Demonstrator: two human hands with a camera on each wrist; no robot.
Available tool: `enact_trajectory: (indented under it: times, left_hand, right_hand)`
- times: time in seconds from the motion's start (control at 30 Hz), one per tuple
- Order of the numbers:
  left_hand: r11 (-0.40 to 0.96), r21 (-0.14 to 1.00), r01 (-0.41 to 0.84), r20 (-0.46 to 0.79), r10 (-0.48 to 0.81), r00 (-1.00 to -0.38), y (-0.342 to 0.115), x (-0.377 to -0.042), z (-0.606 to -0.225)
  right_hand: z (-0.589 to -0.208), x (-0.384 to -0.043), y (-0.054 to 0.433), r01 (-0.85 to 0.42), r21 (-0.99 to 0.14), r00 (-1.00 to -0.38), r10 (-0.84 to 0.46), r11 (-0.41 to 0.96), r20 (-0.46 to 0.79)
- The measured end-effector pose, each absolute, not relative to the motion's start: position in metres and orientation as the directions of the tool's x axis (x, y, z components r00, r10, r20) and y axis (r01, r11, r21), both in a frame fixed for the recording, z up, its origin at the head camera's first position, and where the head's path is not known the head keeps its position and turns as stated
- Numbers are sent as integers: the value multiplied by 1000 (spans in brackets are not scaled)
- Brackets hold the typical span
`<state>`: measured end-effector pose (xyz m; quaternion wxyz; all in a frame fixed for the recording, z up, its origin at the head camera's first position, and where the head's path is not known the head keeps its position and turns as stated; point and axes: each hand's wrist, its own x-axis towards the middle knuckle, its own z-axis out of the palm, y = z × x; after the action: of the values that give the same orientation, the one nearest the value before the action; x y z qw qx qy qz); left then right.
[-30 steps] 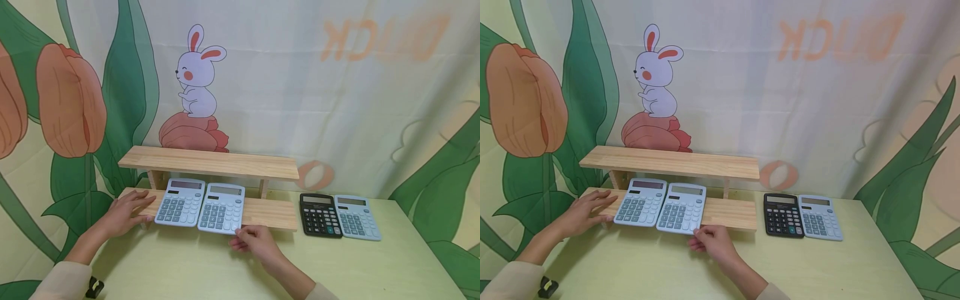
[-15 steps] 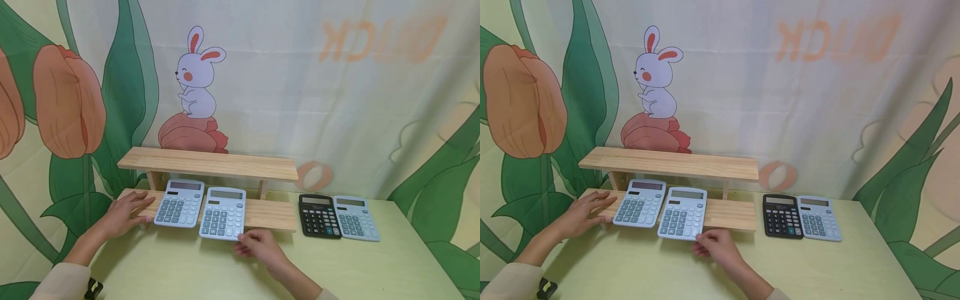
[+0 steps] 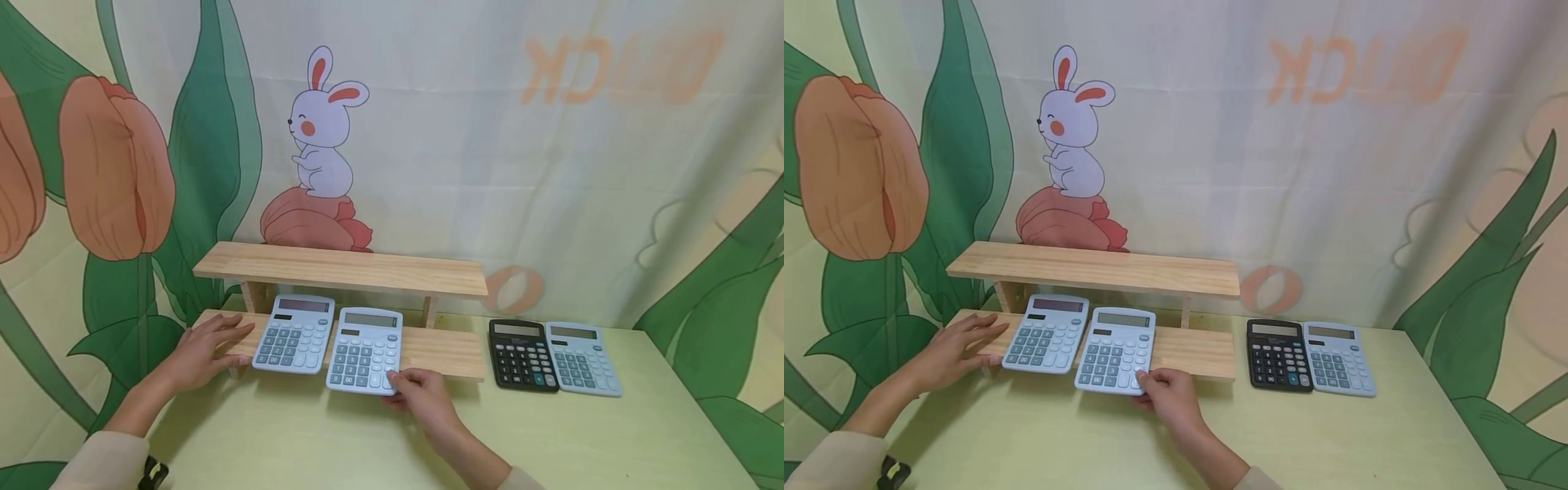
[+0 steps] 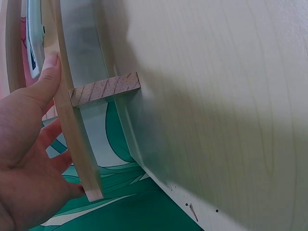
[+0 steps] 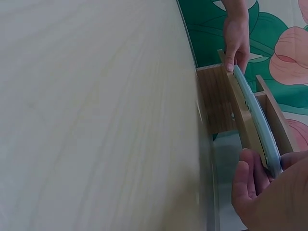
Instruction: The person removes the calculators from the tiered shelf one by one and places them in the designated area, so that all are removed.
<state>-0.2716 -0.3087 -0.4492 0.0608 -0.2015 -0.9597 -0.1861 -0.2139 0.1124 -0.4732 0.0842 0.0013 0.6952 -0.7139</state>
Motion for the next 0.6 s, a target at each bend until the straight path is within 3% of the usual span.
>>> enact_trajectory:
  times: [0.6]
  left_hand:
    - [852,333,404,193,358,-914,-308,-271,-449]
  right_hand:
    - [-467,-217,126,180,-977,-971,-181,-114,-158]
